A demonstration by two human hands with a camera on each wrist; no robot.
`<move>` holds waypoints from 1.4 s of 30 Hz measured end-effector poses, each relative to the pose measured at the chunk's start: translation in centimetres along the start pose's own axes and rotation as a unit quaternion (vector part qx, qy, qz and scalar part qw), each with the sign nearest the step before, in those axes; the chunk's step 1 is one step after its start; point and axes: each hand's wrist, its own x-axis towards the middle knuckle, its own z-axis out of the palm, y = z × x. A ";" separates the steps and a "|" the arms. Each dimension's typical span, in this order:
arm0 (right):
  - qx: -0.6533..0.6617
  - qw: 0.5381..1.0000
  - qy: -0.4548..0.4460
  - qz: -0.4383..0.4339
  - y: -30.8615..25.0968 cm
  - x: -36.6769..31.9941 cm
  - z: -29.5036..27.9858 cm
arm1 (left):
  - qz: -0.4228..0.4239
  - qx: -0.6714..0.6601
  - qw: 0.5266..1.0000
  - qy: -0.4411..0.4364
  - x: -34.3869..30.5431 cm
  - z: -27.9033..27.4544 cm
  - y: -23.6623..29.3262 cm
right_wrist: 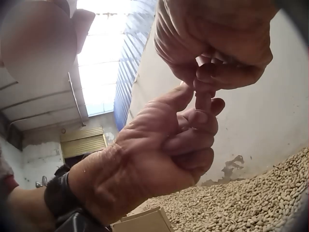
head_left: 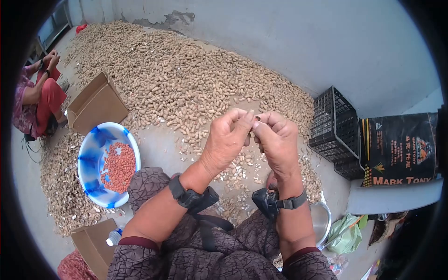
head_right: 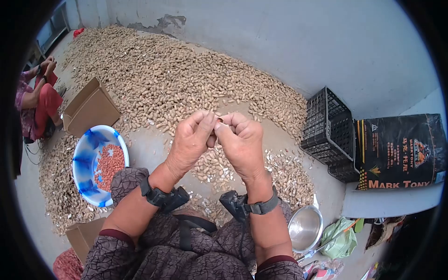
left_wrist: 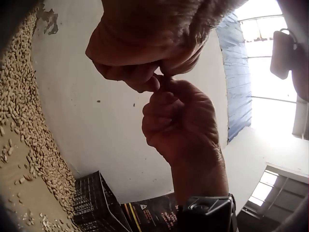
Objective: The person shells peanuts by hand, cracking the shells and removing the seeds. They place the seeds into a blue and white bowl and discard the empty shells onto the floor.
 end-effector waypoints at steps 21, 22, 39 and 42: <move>-0.018 1.000 -0.002 0.014 -0.2 -0.2 -0.6 | -0.001 0.069 0.998 -0.010 0.3 0.1 0.0; -0.001 1.000 -0.001 0.017 0.0 -0.2 -0.4 | 0.001 0.035 0.999 0.000 0.3 0.2 -0.2; -0.094 0.995 -0.009 -0.015 -0.1 -0.7 -0.3 | 0.021 0.158 0.985 -0.070 0.5 -0.6 1.2; -0.050 0.999 -0.007 0.006 -0.4 -0.8 -0.3 | -0.002 0.133 0.988 -0.079 0.5 -0.6 1.1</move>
